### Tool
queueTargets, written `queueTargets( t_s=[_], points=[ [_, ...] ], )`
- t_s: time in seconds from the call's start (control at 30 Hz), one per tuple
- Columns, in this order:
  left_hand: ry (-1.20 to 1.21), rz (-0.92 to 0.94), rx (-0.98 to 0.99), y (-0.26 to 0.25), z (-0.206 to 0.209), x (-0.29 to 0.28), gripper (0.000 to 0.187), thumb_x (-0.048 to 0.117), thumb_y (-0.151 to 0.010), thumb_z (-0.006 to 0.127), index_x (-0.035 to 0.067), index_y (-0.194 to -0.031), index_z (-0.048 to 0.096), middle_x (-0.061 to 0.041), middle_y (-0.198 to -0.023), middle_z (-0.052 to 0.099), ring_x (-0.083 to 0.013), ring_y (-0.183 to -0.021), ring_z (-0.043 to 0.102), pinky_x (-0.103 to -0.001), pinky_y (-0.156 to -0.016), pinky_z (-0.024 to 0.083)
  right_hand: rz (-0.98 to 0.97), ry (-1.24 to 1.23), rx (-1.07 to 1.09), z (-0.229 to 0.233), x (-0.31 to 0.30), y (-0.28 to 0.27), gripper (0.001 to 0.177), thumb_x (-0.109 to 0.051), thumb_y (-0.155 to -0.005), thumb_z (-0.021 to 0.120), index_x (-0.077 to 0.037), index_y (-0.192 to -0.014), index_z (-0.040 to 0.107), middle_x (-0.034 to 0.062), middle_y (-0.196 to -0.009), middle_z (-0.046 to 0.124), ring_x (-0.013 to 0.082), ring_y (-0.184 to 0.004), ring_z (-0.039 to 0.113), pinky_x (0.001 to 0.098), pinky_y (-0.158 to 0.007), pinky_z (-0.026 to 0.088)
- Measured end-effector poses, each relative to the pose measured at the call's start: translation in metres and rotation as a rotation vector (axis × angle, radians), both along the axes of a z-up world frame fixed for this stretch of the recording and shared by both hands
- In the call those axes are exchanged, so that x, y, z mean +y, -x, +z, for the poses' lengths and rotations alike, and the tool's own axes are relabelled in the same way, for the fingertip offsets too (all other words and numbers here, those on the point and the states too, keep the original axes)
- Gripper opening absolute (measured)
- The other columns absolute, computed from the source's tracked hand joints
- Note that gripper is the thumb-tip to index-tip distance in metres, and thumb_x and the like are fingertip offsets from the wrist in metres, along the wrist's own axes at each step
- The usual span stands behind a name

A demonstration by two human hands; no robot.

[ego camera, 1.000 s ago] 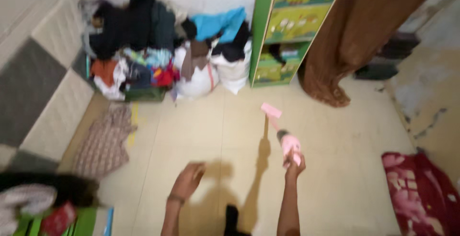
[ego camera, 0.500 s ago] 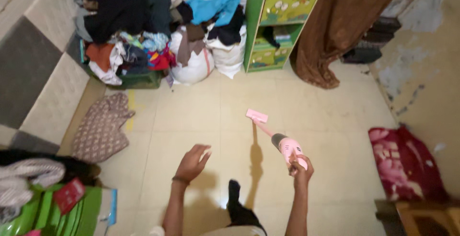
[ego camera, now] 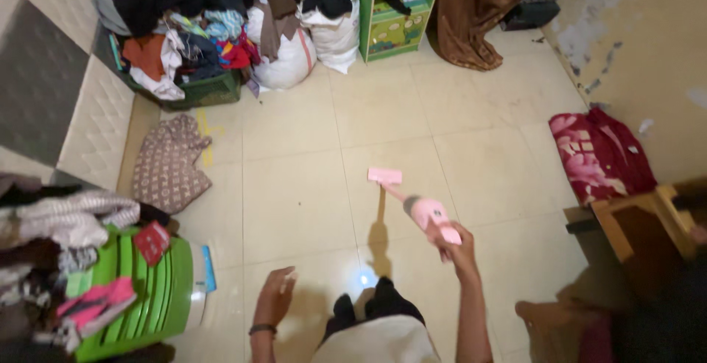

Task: The person uses a pink handheld vacuum cleaner to clean the tiled floor in a room, moving around piles of clothes and furniture.

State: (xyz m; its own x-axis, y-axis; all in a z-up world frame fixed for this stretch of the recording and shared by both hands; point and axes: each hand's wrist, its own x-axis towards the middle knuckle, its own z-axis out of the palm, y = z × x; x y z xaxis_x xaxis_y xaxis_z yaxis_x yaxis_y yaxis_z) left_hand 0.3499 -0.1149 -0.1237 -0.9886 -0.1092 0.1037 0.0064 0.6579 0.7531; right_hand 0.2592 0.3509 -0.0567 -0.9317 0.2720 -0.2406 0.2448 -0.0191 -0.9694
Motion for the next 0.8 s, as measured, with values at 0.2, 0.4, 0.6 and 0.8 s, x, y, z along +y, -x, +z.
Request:
queueTargets(
  t_s=[0.2, 0.4, 0.6, 0.8],
  points=[
    [0.008, 0.145, -0.082, -0.096, 0.036, 0.012, 0.028, 0.023, -0.096, 0.065, 0.007, -0.119, 0.07, -0.017, -0.121, 0.068, -0.033, -0.104, 0.068, -0.041, -0.09, 0.055, -0.165, 0.182, 0.094, -0.053, -0.007, -0.01, 0.034, 0.009, -0.07, 0.072, -0.006, -0.1, 0.067, 0.0051, -0.064, 0.062, 0.0137, -0.045, 0.054, 0.0291, -0.037, 0.036],
    [-0.041, 0.084, 0.089, -0.169, 0.046, 0.075, 0.028, 0.019, -0.09, 0.068, 0.01, -0.116, 0.071, -0.014, -0.116, 0.07, -0.0316, -0.092, 0.071, -0.039, -0.084, 0.058, -0.111, 0.174, 0.083, -0.079, 0.01, -0.098, 0.031, 0.007, -0.071, 0.076, -0.006, -0.098, 0.068, 0.0061, -0.065, 0.062, 0.0134, -0.046, 0.054, 0.0283, -0.037, 0.037],
    [-0.032, -0.136, -0.115, -0.255, 0.065, 0.15, 0.023, 0.023, -0.096, 0.067, 0.01, -0.115, 0.072, -0.013, -0.114, 0.069, -0.0292, -0.093, 0.071, -0.038, -0.08, 0.059, -0.043, 0.122, 0.026, -0.08, 0.049, -0.29, 0.033, 0.006, -0.068, 0.081, -0.004, -0.096, 0.068, 0.0048, -0.065, 0.062, 0.0119, -0.043, 0.051, 0.0278, -0.036, 0.036],
    [-0.044, -0.155, -0.088, -0.316, 0.089, 0.179, 0.028, 0.027, -0.096, 0.065, 0.01, -0.117, 0.071, -0.012, -0.114, 0.069, -0.0287, -0.093, 0.072, -0.038, -0.081, 0.059, 0.025, 0.104, -0.113, -0.034, 0.09, -0.419, 0.034, 0.009, -0.063, 0.082, -0.002, -0.094, 0.07, 0.0098, -0.057, 0.059, 0.0156, -0.037, 0.047, 0.0307, -0.034, 0.033]
  ],
)
